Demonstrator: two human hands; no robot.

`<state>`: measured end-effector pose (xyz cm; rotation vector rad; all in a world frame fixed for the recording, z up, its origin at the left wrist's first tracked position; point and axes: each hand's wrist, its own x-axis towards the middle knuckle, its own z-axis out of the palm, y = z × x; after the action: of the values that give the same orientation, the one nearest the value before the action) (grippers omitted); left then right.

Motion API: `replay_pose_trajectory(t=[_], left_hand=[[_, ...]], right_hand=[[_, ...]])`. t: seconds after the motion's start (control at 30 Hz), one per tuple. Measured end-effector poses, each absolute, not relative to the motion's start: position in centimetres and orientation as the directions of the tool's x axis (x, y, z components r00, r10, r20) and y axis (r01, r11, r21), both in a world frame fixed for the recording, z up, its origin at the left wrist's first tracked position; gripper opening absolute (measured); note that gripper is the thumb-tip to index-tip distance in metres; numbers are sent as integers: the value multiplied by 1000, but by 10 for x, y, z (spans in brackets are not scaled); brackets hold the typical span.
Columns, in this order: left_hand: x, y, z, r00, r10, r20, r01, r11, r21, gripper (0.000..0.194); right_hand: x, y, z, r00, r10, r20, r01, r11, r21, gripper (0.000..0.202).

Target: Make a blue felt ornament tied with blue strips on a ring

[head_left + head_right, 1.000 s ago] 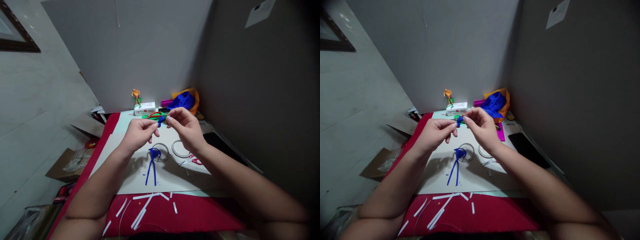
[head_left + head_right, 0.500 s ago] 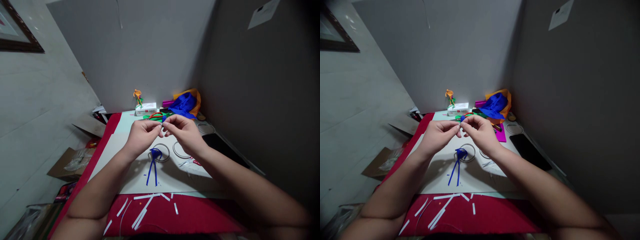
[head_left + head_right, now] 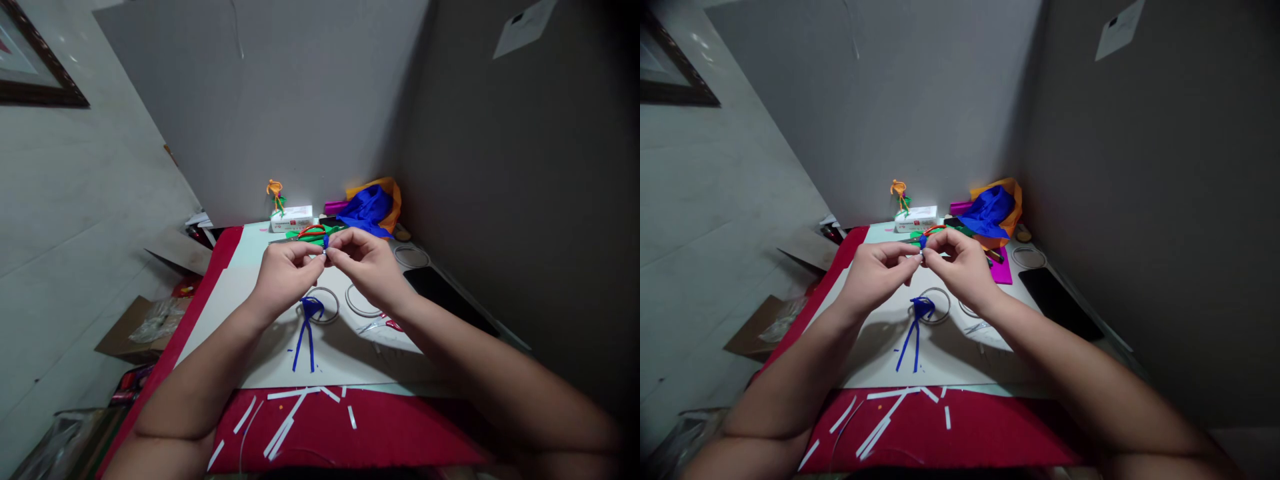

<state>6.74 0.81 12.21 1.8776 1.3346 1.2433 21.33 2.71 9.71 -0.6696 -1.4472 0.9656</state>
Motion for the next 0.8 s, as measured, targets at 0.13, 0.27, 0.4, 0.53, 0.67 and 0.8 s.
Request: replay_pose_trajectory(t=[0.13, 0.27, 0.4, 0.53, 0.67, 0.8], left_hand=[[66, 9, 123, 89, 940, 330, 409, -336, 848, 20], [64, 10, 122, 118, 958, 260, 326, -285, 901, 25], [63, 12, 121, 136, 968, 212, 222, -238, 946, 26], [60, 16, 121, 250, 960, 129, 264, -195, 945, 21], [57, 22, 121, 354, 935, 3, 279, -109, 954, 27], [53, 27, 121, 395, 917, -57, 272, -58, 960, 22]], right_hand=[[213, 29, 94, -105, 830, 548, -139, 533, -834, 8], [213, 30, 91, -68, 796, 602, -117, 593, -797, 8], [213, 29, 89, -49, 754, 655, -58, 653, -755, 9], [214, 26, 89, -48, 665, 745, 51, 746, -664, 12], [214, 27, 88, -115, 545, 830, 229, 828, -512, 14], [214, 30, 82, -185, 463, 867, 327, 861, -390, 14]])
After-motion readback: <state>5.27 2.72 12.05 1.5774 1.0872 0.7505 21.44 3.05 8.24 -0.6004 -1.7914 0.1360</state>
